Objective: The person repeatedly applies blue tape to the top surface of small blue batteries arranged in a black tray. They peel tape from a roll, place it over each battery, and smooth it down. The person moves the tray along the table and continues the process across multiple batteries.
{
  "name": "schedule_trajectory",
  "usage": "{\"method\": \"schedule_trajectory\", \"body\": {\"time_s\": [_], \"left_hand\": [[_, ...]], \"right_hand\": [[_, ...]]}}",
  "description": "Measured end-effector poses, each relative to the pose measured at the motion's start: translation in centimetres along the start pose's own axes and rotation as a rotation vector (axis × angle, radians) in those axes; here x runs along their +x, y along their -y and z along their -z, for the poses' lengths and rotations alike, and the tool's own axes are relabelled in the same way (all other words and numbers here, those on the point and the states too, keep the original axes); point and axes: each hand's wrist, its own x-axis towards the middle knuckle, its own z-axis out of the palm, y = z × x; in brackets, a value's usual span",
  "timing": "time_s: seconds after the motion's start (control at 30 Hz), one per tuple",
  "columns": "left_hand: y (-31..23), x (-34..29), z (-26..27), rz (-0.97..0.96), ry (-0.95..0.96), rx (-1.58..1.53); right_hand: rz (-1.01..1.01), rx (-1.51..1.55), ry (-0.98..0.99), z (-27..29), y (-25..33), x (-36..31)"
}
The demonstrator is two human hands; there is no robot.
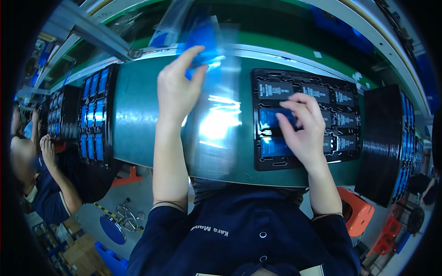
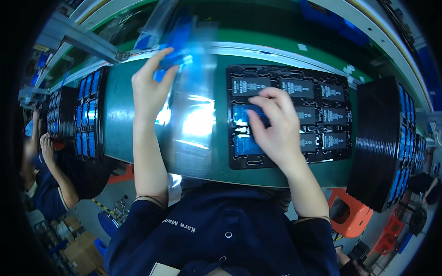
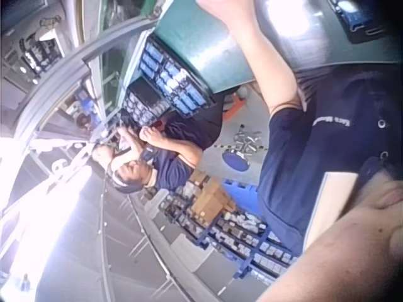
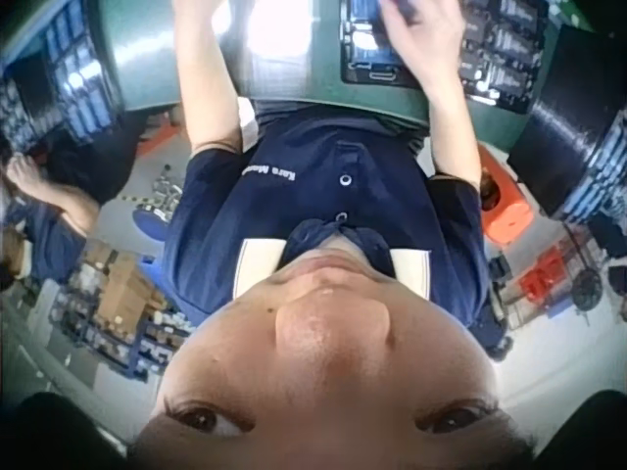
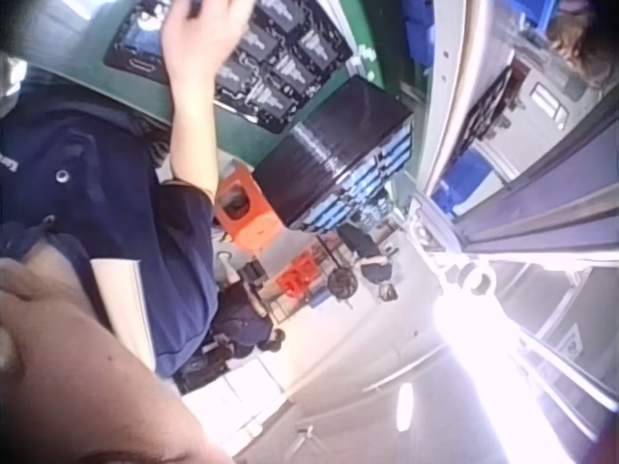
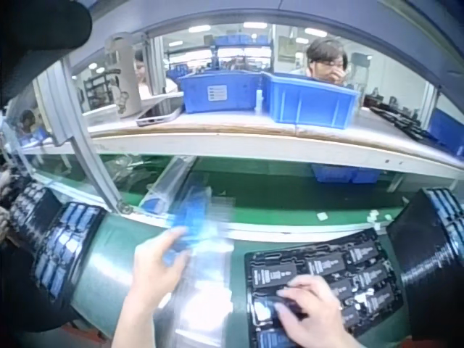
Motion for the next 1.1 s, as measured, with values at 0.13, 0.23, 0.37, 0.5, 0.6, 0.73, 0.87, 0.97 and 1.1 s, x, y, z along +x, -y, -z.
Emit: {"method": "schedule_trajectory", "body": {"time_s": [0.13,0.23,0.37,0.5,0.6,0.73,0.87,0.97,1.1], "left_hand": [[-3.2,-1.1,-2.5,-0.279,0.174,-0.095],[-4.5,-1.8,-2.5,-0.301,0.268,-0.135],[-4.4,-2.0,-3.2,-0.241,0.252,-0.346],[-4.0,-2.1,-3.1,-0.257,0.307,-0.352],[-3.6,-2.0,-3.1,-0.325,0.321,-0.296],[-3.8,-1.5,-2.6,-0.256,0.264,-0.317],[-1.5,-1.4,-2.1,0.089,0.046,-0.487],[-1.8,-0.9,-1.2,0.326,-0.033,-0.565],[-1.6,-0.7,-1.5,0.419,-0.063,-0.701]], "right_hand": [[0.227,0.029,-0.011,-0.7,1.9,3.0],[0.292,-0.045,0.035,-1.5,0.6,4.1],[0.227,0.051,0.070,-1.6,-0.5,4.2],[0.273,0.080,0.064,-1.7,-0.1,4.4],[0.106,0.358,0.172,-0.8,0.5,4.0],[-0.052,0.574,0.155,0.5,-1.2,4.4],[-0.365,0.899,-0.191,3.0,-4.9,6.1],[-0.444,0.780,-0.190,2.9,-6.4,6.0],[-0.531,0.613,-0.001,0.9,-6.5,5.1]]}}
